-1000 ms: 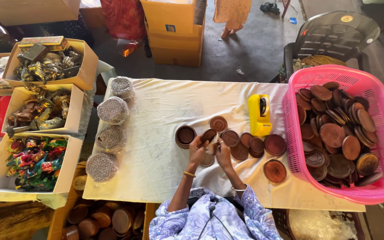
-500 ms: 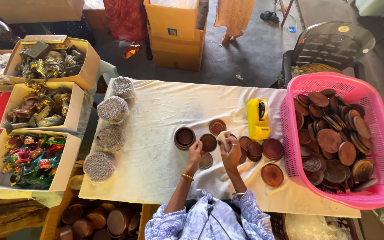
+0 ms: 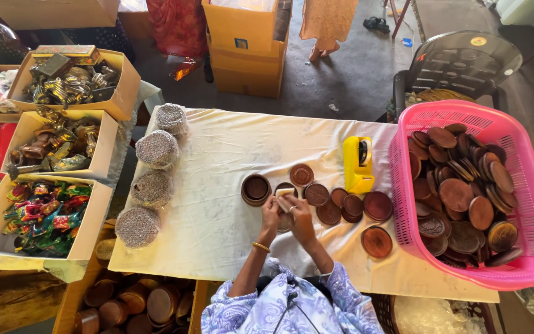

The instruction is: Using a cloth to wipe or polish circular wooden coasters at a workstation.

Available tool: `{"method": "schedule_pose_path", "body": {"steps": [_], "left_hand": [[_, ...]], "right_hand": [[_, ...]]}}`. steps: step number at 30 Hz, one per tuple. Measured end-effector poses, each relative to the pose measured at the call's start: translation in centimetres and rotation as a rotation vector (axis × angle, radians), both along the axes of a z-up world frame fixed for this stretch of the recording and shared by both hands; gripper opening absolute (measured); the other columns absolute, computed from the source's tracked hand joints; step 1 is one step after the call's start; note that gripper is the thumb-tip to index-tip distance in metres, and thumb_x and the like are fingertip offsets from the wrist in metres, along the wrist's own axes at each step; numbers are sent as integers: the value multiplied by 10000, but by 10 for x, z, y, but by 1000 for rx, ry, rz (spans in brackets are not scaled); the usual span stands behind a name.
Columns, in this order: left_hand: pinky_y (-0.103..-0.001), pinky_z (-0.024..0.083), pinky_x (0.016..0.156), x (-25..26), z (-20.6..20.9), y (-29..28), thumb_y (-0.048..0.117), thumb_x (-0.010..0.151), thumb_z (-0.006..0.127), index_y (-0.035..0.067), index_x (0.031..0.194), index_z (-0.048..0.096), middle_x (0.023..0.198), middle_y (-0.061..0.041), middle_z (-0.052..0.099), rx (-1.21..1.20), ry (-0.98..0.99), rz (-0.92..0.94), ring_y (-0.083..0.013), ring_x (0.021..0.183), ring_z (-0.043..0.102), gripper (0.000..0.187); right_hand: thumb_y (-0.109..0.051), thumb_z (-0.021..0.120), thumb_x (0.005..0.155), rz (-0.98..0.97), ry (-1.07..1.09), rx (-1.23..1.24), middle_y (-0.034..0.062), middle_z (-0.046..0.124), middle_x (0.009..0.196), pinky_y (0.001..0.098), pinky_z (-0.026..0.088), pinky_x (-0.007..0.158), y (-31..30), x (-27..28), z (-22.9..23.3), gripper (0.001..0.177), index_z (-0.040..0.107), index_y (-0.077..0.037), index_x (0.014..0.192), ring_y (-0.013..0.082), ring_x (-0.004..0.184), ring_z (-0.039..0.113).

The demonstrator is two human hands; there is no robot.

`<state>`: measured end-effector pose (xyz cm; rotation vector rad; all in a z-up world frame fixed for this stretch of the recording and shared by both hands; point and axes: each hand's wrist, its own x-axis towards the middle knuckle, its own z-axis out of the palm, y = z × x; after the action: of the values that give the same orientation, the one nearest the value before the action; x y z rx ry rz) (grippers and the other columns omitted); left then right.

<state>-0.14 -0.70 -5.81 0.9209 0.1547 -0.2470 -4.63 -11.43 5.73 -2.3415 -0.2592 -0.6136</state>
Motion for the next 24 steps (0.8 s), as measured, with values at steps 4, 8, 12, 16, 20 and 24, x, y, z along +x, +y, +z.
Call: {"method": "schedule_pose_path", "body": {"steps": [4,8,12,16,20,24], "left_hand": [[-268,586,738,-3,-5,2,285,1093,458,58,1095,644,962,-6,681,64,-31,17,-86,841,663,294],[-265,584,760,1,-10,0,269,1137,466,30,1129,640,993,-6,671,147,-114,50,-86,870,636,296],[-268,605,784,-8,42,4,270,1071,425,78,1234,632,1032,2,688,82,4,54,-90,901,664,325],[-277,582,768,-6,-13,-8,270,1120,438,24,1257,639,1033,-27,666,92,-58,16,-101,893,635,346],[-270,578,756,-10,-1,-15,266,1114,446,21,1281,639,1052,-23,680,149,-90,24,-97,898,641,353],[-281,589,716,-14,-9,-17,273,1099,453,46,1261,637,995,-17,679,149,35,62,-106,845,657,334]], "right_hand": [[101,658,767,-21,-10,13,120,676,1278,424,517,955,-4,2,2,594,715,-132,1311,331,1053,611],[100,665,756,-28,55,69,115,697,1252,412,525,942,-3,-3,17,583,728,-127,1289,321,1058,619],[40,715,796,31,85,175,130,709,1175,406,541,910,-3,-5,16,458,749,-124,1223,323,1072,659],[-28,765,844,-55,132,217,118,721,1115,401,556,869,-16,0,1,336,731,-116,1167,326,1007,698],[-44,747,862,-48,203,360,91,742,1095,351,573,840,-20,-7,17,373,660,-101,1220,262,957,726],[-29,659,926,9,207,666,88,737,1204,280,574,852,-25,-13,31,428,615,-98,1347,139,1020,709]]}}
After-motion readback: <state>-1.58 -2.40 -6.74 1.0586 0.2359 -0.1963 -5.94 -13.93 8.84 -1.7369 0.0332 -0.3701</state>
